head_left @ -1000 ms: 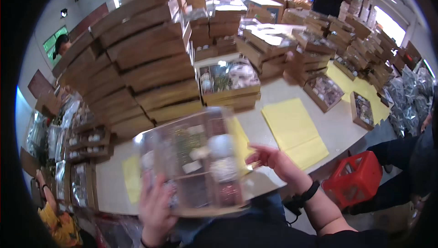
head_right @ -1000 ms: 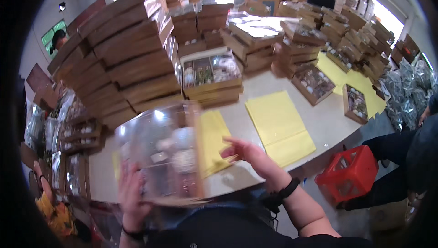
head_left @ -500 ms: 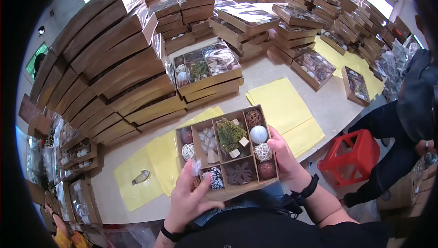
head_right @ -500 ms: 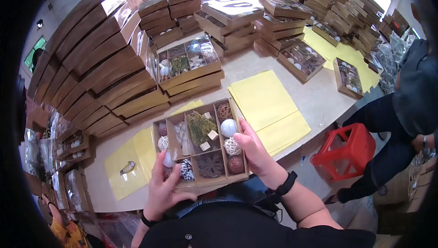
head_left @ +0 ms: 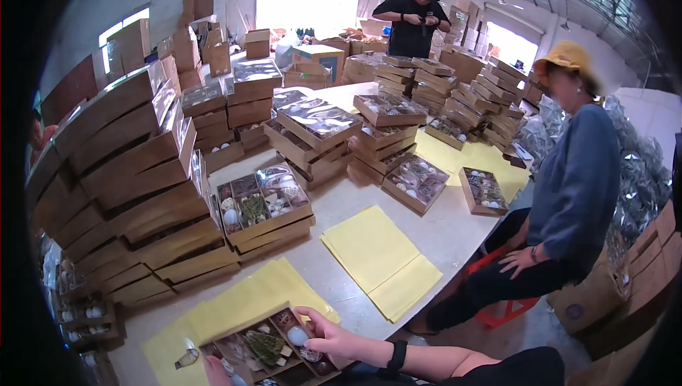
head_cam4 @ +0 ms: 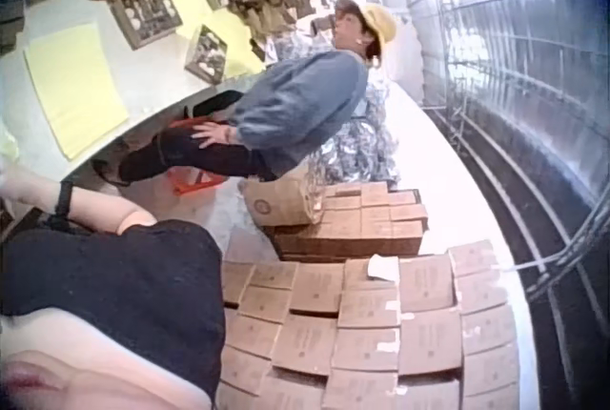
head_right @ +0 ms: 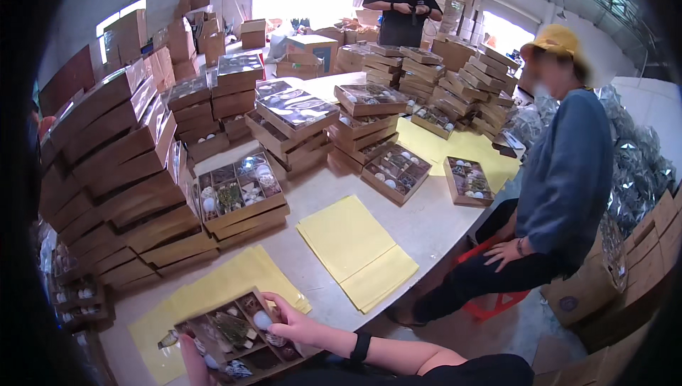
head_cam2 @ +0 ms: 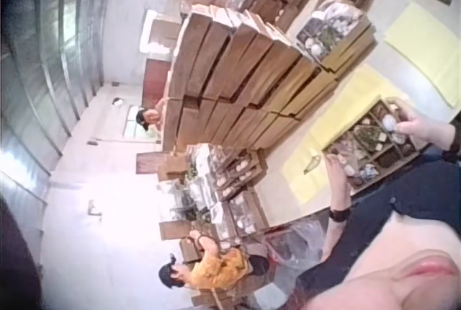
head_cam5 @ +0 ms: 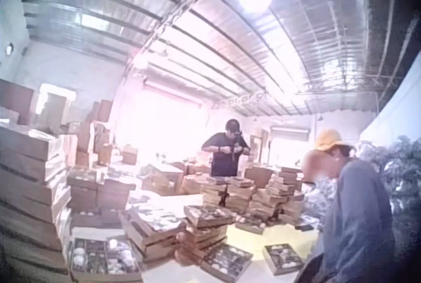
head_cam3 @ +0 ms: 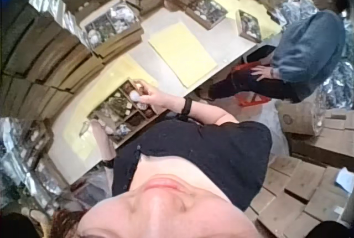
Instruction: Sealing small gift boxes with plastic film using a utility knife.
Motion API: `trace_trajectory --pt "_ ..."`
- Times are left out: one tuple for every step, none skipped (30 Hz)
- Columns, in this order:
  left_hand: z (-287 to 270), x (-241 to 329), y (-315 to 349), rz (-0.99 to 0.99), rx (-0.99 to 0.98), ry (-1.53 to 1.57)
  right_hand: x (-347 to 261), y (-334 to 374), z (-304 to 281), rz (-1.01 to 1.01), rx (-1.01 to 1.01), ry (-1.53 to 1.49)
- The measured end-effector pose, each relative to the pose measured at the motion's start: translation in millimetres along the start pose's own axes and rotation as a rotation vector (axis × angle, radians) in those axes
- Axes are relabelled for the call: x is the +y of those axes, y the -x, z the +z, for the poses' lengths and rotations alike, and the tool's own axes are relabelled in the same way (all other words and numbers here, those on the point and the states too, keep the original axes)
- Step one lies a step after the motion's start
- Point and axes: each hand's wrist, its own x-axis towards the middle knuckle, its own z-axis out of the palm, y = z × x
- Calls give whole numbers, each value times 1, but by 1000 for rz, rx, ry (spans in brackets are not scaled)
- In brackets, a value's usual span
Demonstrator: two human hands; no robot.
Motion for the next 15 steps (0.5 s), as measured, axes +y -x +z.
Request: trace_trajectory --pt "1 -3 5 -2 -19 -9 0 -2 1 39 41 34" --pt "0 -5 10 -3 -35 -15 2 -5 8 34 171 -13" --pt "0 -8 16 -1 -56 -21 4 -7 8 34 169 -19" --pt "0 -10 20 2 -78 -28 6 -10 5 -24 210 118" --pt "1 -14 21 10 -103 -35 8 -12 4 -77 248 255" --pt "1 -18 23 17 -124 -39 3 -13 8 -101 262 173" --pt "1 -21 21 22 -141 -41 -8 -13 10 -76 242 163" --pt "0 -27 20 30 -144 -35 -21 -13 9 6 223 145" --pt "-3 -38 16 80 -154 -8 -31 -14 7 95 198 124" --pt "31 -9 10 -55 -68 102 -28 -16 2 -40 234 155" --pt "52 15 10 -100 -33 109 -22 -14 -2 -167 274 170" --pt "51 24 7 -103 -58 32 -33 -9 5 -127 306 100" --pt "45 25 4 24 -202 25 -54 -8 5 -128 290 121" --pt "52 23 4 128 -137 -10 -56 -7 12 -203 317 114" --pt "48 28 4 110 -171 -22 -63 -7 12 -198 277 90"
